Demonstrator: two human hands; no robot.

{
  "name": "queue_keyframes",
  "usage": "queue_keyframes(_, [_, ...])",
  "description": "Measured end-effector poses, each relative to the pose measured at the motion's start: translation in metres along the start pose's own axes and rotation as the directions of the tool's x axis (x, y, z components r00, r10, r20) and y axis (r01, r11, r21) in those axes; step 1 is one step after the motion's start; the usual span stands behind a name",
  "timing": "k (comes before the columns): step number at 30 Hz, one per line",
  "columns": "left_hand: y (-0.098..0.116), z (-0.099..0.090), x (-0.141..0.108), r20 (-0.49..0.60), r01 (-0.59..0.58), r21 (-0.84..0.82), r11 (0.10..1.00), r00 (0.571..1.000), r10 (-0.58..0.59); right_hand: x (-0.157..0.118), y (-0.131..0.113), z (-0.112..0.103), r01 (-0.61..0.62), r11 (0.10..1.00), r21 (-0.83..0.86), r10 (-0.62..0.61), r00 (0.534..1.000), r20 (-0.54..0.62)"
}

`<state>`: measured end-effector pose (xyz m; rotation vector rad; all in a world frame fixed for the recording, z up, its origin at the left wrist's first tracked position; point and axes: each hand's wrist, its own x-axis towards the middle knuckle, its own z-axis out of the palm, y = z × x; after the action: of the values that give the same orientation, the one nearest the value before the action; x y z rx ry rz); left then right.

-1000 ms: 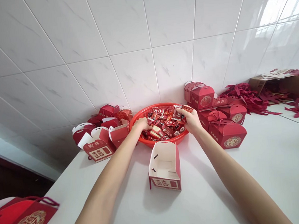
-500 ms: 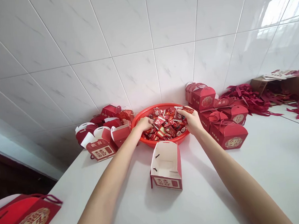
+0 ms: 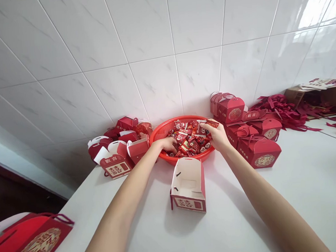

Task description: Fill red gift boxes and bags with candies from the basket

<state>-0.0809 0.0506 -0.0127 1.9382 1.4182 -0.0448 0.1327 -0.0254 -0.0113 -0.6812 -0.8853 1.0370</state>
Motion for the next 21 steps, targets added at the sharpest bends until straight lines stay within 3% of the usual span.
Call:
queue_keyframes(4, [0.0046, 0.0017, -0.0046, 0.081, -0.073, -0.107, 0.992, 0.993, 0.082, -0.001, -0.0008, 0.0006, -0.006, 1.0, -0.005, 0.006, 1.0, 0.01])
queue_keyframes(9, [0.0069, -0.0028, -0.0074, -0.027, -0.283, -0.22, 0.934, 0.958, 0.284, -0.0013, -0.0015, 0.0004, -0.009, 1.0, -0.026, 0.009, 1.0, 0.014])
queue_keyframes(15, [0.0089, -0.0023, -0.0099, -0.132, -0.305, -0.482, 0.821, 0.952, 0.276, -0.0018, -0.002, 0.0002, -0.01, 0.999, -0.038, 0.01, 1.0, 0.02])
queue_keyframes(19, [0.0098, -0.0038, -0.0087, -0.285, -0.388, -0.597, 0.703, 0.921, 0.266, -0.002, -0.001, -0.0003, 0.006, 0.999, -0.051, -0.004, 1.0, 0.028])
queue_keyframes(21, [0.0074, -0.0051, -0.0043, -0.365, -0.359, -0.503, 0.786, 0.913, 0.183, -0.0013, 0.0003, -0.0013, 0.01, 0.998, -0.064, -0.008, 1.0, 0.03])
